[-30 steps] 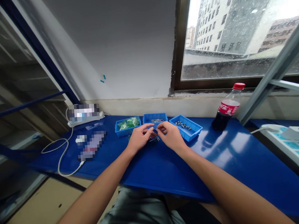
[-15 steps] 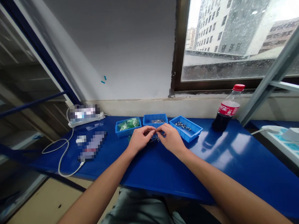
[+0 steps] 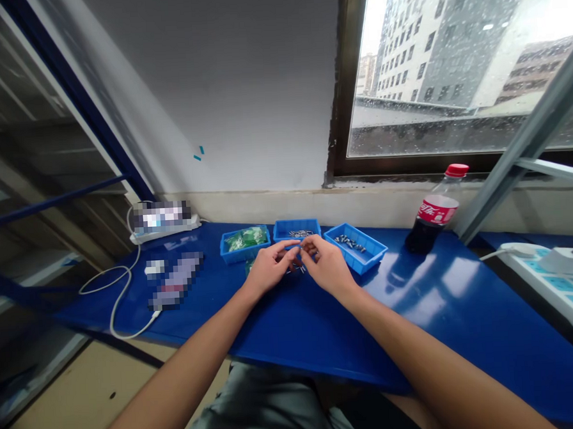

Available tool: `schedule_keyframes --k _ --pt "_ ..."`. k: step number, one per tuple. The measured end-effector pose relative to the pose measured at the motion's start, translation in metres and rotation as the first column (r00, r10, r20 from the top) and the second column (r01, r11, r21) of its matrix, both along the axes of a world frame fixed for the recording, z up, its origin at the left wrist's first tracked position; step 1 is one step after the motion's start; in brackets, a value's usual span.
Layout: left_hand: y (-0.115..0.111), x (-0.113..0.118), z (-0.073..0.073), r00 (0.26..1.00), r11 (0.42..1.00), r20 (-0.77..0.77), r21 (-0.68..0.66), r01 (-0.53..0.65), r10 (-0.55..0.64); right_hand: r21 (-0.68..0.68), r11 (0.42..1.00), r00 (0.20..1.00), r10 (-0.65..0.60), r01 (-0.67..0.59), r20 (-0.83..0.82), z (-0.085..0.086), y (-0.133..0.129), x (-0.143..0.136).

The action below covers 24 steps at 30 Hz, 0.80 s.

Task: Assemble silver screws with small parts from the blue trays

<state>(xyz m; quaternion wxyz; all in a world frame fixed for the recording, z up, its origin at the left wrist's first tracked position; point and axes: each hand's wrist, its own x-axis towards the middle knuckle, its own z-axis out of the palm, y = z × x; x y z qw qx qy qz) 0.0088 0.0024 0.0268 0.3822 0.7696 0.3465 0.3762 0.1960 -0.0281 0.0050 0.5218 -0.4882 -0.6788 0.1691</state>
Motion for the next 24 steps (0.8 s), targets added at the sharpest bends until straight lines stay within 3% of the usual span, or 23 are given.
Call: schedule_keyframes --k 7,10,15,24 --pt "0.008 0.000 -0.007 0.996 1.000 0.085 -0.001 -0.010 0.010 0.058 0.998 0.990 -0.020 0.012 0.139 -0.003 0.004 0.002" --pt "0.011 -0.002 -0.009 0.993 0.999 0.114 -0.035 -0.026 0.029 0.009 1.000 0.992 0.007 -0.008 0.128 -0.003 0.004 0.002" --pt "0.009 -0.004 -0.006 0.994 0.989 -0.001 0.101 -0.105 0.106 -0.080 0.996 0.999 0.027 -0.024 0.042 0.003 0.001 0.002" --pt "0.008 -0.005 -0.009 0.981 0.964 -0.194 0.263 0.034 0.019 -0.100 0.994 0.996 0.058 -0.052 0.066 0.003 -0.001 0.001"
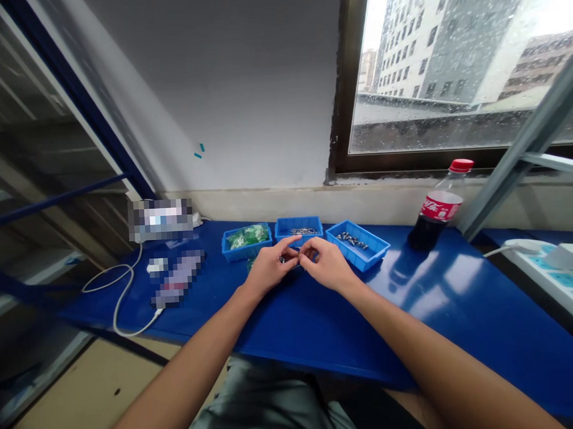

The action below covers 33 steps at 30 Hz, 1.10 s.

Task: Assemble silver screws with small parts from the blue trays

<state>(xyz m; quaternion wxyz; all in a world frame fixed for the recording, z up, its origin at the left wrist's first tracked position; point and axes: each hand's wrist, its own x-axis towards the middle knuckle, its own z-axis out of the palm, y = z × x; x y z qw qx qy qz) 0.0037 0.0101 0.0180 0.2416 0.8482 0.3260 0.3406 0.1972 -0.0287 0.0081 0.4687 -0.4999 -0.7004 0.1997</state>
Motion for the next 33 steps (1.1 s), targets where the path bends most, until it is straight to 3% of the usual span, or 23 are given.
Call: schedule_keyframes --k 6,12,17,22,27,33 --pt "0.001 -0.002 -0.002 0.998 0.998 -0.059 0.057 0.041 -0.037 0.045 0.999 0.998 -0.001 -0.002 0.057 0.000 0.000 -0.001" --pt "-0.001 0.003 0.005 0.980 0.999 0.197 -0.039 -0.010 0.017 0.021 0.997 0.996 -0.077 0.078 -0.054 0.003 0.001 0.003" --pt "0.004 0.003 0.005 0.921 0.979 0.384 -0.205 0.016 0.066 -0.027 0.999 0.999 0.023 -0.024 -0.046 -0.002 0.001 0.000" --pt "0.007 0.004 -0.001 0.907 0.947 0.418 -0.309 0.087 0.053 0.021 0.997 0.995 0.080 -0.079 -0.055 -0.007 -0.001 -0.006" --pt "0.007 0.003 0.001 0.931 0.965 0.362 -0.256 0.052 0.046 0.043 0.998 0.991 0.047 -0.042 -0.124 -0.005 -0.001 -0.006" --pt "0.014 0.002 -0.003 0.875 0.954 0.480 -0.287 0.085 0.067 0.029 0.999 0.995 0.043 -0.040 -0.090 -0.004 -0.001 -0.006"
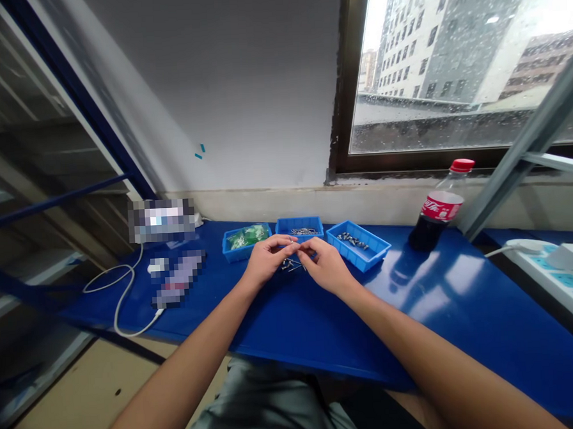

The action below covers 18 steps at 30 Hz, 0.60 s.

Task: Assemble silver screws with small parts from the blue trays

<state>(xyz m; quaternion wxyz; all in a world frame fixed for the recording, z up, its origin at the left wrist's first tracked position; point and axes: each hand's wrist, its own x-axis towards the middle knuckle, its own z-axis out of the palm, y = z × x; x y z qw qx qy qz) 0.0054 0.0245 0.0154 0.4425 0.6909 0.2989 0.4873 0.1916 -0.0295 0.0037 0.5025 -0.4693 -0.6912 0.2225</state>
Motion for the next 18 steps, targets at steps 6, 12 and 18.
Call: schedule_keyframes --k 6,12,18 --pt "0.0040 -0.0006 -0.0050 0.998 0.999 0.045 -0.032 -0.033 0.035 -0.020 1.000 1.000 0.002 -0.002 0.018 -0.0024 0.0013 0.0009" --pt "0.0024 -0.0010 -0.0017 0.999 0.999 -0.022 -0.001 -0.041 0.041 -0.033 0.999 0.999 0.032 -0.032 -0.001 -0.0026 0.0011 0.0012" --pt "-0.0012 -0.0012 0.0027 0.995 0.999 -0.094 0.017 0.038 -0.036 -0.057 0.993 0.994 0.100 -0.102 -0.041 -0.0032 0.0031 0.0037"
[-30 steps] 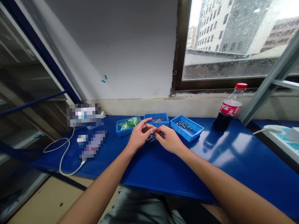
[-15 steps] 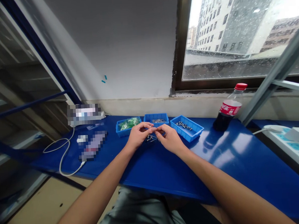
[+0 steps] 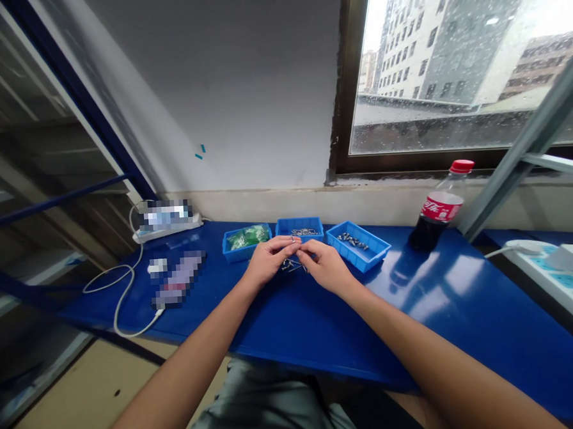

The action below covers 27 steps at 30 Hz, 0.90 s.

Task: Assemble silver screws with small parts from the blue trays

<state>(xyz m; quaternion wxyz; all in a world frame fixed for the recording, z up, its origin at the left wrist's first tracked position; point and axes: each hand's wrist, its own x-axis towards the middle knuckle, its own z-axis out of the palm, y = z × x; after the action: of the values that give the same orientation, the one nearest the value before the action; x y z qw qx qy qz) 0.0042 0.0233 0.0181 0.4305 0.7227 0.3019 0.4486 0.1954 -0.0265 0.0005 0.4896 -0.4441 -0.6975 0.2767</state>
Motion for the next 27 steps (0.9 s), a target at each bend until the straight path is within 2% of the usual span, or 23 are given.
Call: schedule_keyframes --k 5,12,17,19,21,24,27 --pt "-0.004 0.002 0.003 1.000 1.000 -0.012 -0.019 0.012 -0.012 -0.045 0.997 0.996 -0.066 0.063 -0.055 0.002 0.001 0.001" --pt "-0.001 0.000 -0.002 0.980 0.979 -0.051 -0.044 -0.197 0.195 -0.164 0.980 0.965 -0.148 0.114 -0.215 0.004 0.014 0.006" --pt "-0.001 -0.001 -0.002 0.967 0.970 -0.073 -0.003 -0.244 0.243 -0.206 0.956 0.959 -0.241 0.207 -0.153 -0.005 0.030 0.014" --pt "-0.004 0.000 0.000 0.967 0.970 -0.071 0.013 -0.244 0.244 -0.157 0.961 0.970 -0.238 0.228 -0.049 -0.007 0.028 0.014" --pt "-0.007 0.000 0.004 0.966 0.967 -0.058 0.032 -0.251 0.252 -0.022 0.978 0.972 -0.205 0.209 0.110 -0.008 0.021 0.009" --pt "-0.010 -0.004 0.012 0.959 0.957 -0.044 0.087 -0.276 0.281 0.209 0.977 0.928 -0.121 0.048 0.353 -0.006 0.009 -0.001" --pt "-0.010 -0.013 0.020 0.944 0.926 -0.095 0.244 -0.287 0.317 0.297 0.946 0.868 -0.039 -0.127 0.496 -0.005 0.001 -0.010"
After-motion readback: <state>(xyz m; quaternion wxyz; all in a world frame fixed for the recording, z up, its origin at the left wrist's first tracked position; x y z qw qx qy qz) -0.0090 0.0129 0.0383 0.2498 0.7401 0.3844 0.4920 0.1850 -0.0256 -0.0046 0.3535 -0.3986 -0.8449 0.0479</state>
